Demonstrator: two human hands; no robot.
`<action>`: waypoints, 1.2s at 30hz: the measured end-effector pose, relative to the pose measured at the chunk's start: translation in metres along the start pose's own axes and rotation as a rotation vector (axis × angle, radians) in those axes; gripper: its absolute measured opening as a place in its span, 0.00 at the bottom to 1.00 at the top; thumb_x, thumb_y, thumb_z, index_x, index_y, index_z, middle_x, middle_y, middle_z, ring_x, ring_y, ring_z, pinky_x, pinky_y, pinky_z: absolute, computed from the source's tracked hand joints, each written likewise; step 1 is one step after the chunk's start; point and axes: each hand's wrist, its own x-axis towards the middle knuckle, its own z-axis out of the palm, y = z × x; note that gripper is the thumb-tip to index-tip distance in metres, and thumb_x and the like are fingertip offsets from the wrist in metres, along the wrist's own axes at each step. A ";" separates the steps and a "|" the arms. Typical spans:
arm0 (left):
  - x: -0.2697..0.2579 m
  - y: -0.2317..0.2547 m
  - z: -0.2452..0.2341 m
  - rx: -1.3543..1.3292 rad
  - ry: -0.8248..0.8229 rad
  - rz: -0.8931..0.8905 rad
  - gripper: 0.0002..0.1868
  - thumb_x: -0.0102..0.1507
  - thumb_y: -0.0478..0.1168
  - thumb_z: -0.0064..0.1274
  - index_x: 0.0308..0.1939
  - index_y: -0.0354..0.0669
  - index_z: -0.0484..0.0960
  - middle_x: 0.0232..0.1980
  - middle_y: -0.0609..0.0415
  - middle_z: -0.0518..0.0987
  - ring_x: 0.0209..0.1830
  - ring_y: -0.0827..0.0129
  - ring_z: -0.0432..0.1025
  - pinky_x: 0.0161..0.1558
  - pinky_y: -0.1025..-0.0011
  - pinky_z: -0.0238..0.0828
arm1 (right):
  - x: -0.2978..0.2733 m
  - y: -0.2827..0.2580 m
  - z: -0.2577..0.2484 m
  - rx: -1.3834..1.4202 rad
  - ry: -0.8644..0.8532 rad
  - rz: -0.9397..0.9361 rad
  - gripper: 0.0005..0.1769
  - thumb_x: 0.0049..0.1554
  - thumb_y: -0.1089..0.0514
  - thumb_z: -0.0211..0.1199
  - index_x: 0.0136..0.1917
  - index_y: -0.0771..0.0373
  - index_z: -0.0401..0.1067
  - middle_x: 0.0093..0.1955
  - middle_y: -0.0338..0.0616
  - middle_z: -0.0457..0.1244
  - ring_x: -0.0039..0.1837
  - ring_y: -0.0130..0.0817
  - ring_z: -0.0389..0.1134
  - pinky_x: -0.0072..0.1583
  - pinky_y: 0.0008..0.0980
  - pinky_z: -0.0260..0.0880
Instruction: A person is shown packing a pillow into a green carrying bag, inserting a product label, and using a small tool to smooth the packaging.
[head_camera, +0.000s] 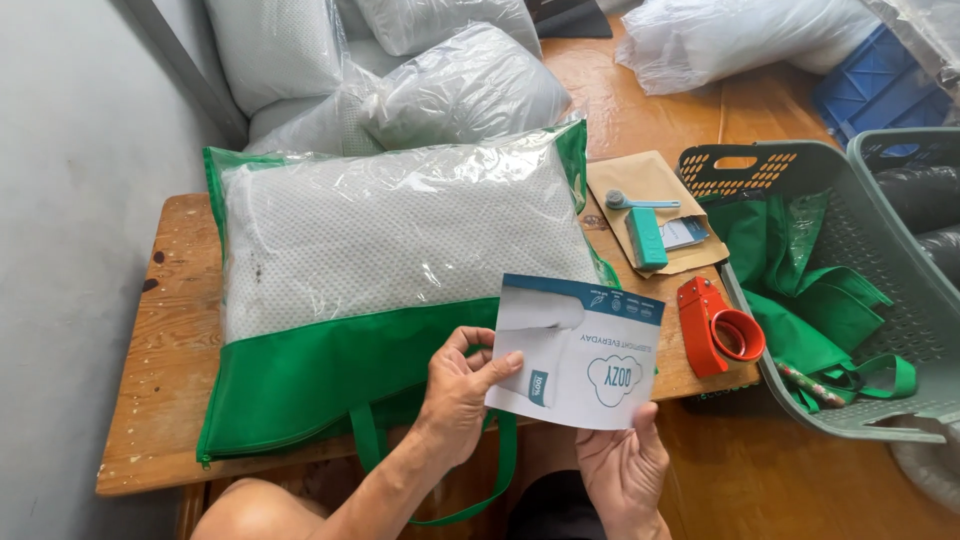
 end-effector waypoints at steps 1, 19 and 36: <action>-0.001 -0.007 0.001 0.001 0.001 -0.005 0.23 0.52 0.29 0.67 0.45 0.41 0.70 0.42 0.36 0.86 0.34 0.53 0.80 0.32 0.57 0.81 | -0.005 0.004 0.006 0.000 0.005 -0.002 0.39 0.58 0.58 0.73 0.77 0.60 0.60 0.75 0.50 0.61 0.76 0.45 0.60 0.69 0.45 0.69; 0.018 -0.057 -0.064 1.676 -0.031 0.351 0.27 0.62 0.56 0.67 0.40 0.48 0.64 0.33 0.51 0.74 0.33 0.50 0.71 0.27 0.51 0.64 | -0.024 -0.028 -0.002 -0.613 0.673 0.038 0.31 0.64 0.52 0.40 0.80 0.47 0.53 0.78 0.36 0.56 0.78 0.28 0.55 0.75 0.44 0.55; -0.012 0.044 -0.009 1.110 -0.191 -0.033 0.09 0.60 0.42 0.64 0.30 0.46 0.80 0.31 0.63 0.80 0.32 0.79 0.72 0.37 0.75 0.66 | 0.017 -0.014 0.022 -0.772 0.397 -0.094 0.21 0.60 0.65 0.55 0.64 0.79 0.67 0.61 0.70 0.66 0.60 0.56 0.69 0.62 0.51 0.72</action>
